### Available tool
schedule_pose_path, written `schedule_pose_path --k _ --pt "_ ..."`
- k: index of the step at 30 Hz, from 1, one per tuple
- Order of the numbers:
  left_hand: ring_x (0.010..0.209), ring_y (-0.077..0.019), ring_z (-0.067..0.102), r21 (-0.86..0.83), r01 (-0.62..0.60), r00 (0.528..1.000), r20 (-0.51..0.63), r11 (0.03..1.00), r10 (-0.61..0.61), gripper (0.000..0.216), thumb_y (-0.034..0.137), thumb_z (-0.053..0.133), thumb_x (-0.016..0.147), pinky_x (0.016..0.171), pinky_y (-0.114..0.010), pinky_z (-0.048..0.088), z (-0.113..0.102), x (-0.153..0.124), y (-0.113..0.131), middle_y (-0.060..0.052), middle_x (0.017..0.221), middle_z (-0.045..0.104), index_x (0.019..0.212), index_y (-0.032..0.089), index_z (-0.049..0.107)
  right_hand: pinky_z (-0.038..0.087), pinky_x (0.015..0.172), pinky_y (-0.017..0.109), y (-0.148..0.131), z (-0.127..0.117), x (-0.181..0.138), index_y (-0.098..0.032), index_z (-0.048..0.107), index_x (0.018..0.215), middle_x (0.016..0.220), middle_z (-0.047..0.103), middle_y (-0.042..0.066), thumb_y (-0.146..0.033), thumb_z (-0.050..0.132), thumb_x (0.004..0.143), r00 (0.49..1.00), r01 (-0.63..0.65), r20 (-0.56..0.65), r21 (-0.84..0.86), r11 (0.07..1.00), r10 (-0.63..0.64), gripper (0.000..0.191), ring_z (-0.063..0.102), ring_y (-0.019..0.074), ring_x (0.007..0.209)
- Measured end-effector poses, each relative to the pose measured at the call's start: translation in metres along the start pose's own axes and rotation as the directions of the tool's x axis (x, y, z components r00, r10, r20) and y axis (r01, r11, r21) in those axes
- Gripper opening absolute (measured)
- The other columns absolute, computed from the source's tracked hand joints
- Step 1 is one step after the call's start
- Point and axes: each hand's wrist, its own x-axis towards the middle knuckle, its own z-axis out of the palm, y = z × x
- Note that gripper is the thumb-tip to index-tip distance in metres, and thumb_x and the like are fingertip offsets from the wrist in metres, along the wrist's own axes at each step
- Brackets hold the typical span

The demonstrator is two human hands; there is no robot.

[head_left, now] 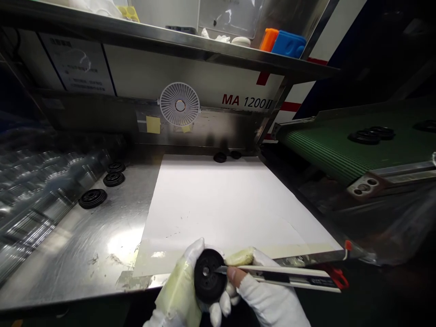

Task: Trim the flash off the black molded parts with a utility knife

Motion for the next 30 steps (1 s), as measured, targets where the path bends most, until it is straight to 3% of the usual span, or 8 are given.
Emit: schedule_pose_path --k 4,7,10,14,17,25,30 --pt "0.041 -0.0142 0.052 -0.063 -0.02 1.0 -0.015 0.998 0.019 0.067 0.065 0.034 0.081 0.045 -0.024 0.04 0.003 0.0 0.0 -0.012 0.045 0.055 0.048 0.01 0.055 0.05 0.054 0.024 -0.005 0.003 0.003 -0.013 0.059 0.086 0.066 0.061 -0.003 -0.039 0.059 0.087 1.0 0.004 0.005 0.024 1.0 -0.004 0.025 0.058 0.0103 0.055" --pt "0.036 -0.0131 0.048 -0.024 -0.011 0.999 0.038 1.0 0.012 0.073 0.068 0.029 0.08 0.037 -0.022 0.03 0.002 0.001 -0.001 -0.011 0.043 0.053 0.044 0.009 0.053 0.046 0.049 0.023 -0.006 0.005 0.003 -0.014 0.059 0.082 0.054 0.057 -0.005 -0.039 0.062 0.084 1.0 0.002 0.0 0.041 0.999 -0.002 0.025 0.056 0.0112 0.049" --pt "0.033 -0.0122 0.045 -0.014 0.003 0.999 0.045 1.0 -0.003 0.073 0.071 0.03 0.078 0.035 -0.023 0.026 -0.002 0.003 -0.003 -0.009 0.042 0.051 0.044 0.011 0.052 0.049 0.054 0.025 -0.003 0.006 0.0 -0.014 0.06 0.082 0.064 0.061 -0.002 -0.038 0.059 0.087 1.0 0.016 -0.014 0.048 0.999 -0.015 0.024 0.058 0.0113 0.056" --pt "0.034 -0.0126 0.046 -0.003 -0.025 0.997 0.067 1.0 0.025 0.075 0.072 0.028 0.077 0.04 -0.024 0.032 -0.006 0.005 -0.006 -0.01 0.041 0.049 0.038 0.012 0.05 0.052 0.061 0.027 0.001 0.007 -0.002 -0.014 0.061 0.083 0.078 0.063 0.001 -0.035 0.059 0.087 0.999 0.043 -0.034 0.06 0.997 -0.041 0.021 0.06 0.0119 0.068" --pt "0.034 -0.0135 0.046 -0.031 -0.03 0.998 0.05 0.999 0.031 0.076 0.073 0.028 0.077 0.046 -0.026 0.039 -0.004 0.004 -0.006 -0.009 0.037 0.047 0.035 0.013 0.049 0.051 0.059 0.025 0.002 0.01 -0.002 -0.014 0.061 0.08 0.076 0.063 0.002 -0.034 0.063 0.084 0.998 0.054 -0.046 0.074 0.996 -0.05 0.021 0.06 0.0125 0.068" --pt "0.033 -0.0138 0.046 -0.028 -0.037 0.999 -0.003 0.999 0.037 0.076 0.07 0.027 0.079 0.04 -0.024 0.033 0.005 0.003 -0.005 -0.01 0.037 0.048 0.037 0.012 0.05 0.052 0.06 0.026 0.003 0.012 -0.003 -0.014 0.061 0.084 0.078 0.063 0.0 -0.035 0.056 0.089 0.999 0.038 -0.036 0.107 0.994 -0.034 0.022 0.059 0.0109 0.065" --pt "0.035 -0.0145 0.048 -0.073 -0.036 0.999 0.008 0.997 0.036 0.071 0.069 0.029 0.079 0.039 -0.024 0.034 0.005 0.003 -0.006 -0.007 0.036 0.047 0.043 0.012 0.053 0.047 0.05 0.023 0.003 0.011 0.0 -0.015 0.061 0.075 0.059 0.06 -0.002 -0.039 0.061 0.085 1.0 -0.019 0.008 0.117 0.993 0.018 0.026 0.058 0.0124 0.054"
